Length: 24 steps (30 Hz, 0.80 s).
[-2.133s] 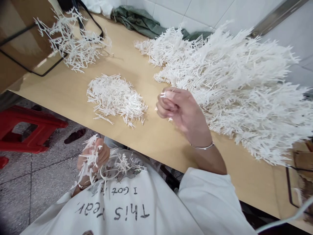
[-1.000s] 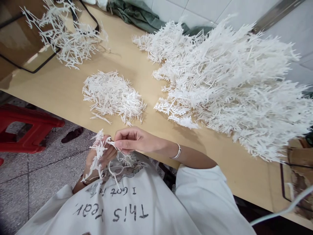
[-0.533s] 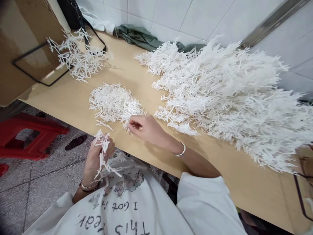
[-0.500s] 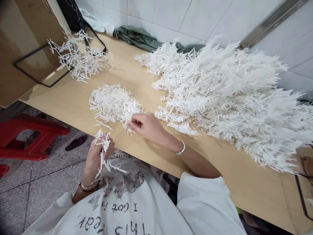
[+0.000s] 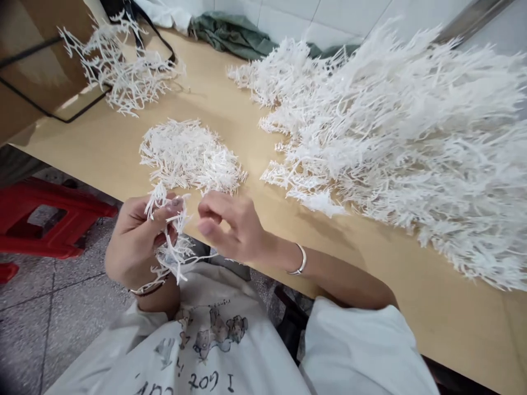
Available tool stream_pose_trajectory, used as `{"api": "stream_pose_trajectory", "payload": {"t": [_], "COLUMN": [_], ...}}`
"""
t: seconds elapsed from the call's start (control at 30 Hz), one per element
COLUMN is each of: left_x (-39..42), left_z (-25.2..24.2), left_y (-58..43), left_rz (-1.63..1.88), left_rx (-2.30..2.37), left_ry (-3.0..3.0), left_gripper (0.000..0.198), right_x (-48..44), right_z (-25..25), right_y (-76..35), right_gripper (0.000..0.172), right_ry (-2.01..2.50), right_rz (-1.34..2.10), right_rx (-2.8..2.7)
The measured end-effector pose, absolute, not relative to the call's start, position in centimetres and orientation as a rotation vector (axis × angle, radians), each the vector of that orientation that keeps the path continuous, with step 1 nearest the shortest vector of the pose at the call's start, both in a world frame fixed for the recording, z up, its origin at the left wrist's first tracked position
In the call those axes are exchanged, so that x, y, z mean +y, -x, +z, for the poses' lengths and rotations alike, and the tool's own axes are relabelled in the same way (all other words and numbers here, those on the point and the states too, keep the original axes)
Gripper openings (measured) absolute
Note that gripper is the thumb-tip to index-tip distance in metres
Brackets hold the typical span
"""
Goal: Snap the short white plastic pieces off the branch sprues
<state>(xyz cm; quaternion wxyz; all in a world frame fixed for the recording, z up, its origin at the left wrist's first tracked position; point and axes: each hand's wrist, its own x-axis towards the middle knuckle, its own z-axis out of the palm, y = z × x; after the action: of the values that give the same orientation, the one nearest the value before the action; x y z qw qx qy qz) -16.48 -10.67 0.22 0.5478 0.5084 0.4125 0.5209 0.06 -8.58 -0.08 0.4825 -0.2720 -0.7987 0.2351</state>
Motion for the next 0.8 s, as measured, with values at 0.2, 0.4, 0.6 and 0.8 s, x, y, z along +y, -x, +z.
{"api": "stream_pose_trajectory", "payload": {"t": [0.2,0.4,0.6,0.8], "left_x": [-11.5,-11.4,-12.1,-13.2], "left_z": [-1.9,-2.6,-2.5,-2.2], "left_y": [16.2,16.7,15.5,13.4], "left_rz": [1.341,1.327,1.346,1.304], "left_rx": [0.924,0.895,0.777,0.553], "left_ry": [-1.328,-1.435,-1.068,-0.579], "left_gripper": [0.024,0.022,0.026,0.037], "right_x": [-11.2,-10.3,-10.7,-11.6], "right_z": [-0.7,-0.7,-0.6,-0.8], "right_y": [1.2,0.7,0.9,1.2], "right_gripper": [0.033,0.030,0.026,0.028], "right_ry": [0.815,0.725,0.570,0.548], "right_rz": [0.761,0.851,0.897,0.982], "right_rx": [-1.928,-2.058,-2.044,-1.862]}}
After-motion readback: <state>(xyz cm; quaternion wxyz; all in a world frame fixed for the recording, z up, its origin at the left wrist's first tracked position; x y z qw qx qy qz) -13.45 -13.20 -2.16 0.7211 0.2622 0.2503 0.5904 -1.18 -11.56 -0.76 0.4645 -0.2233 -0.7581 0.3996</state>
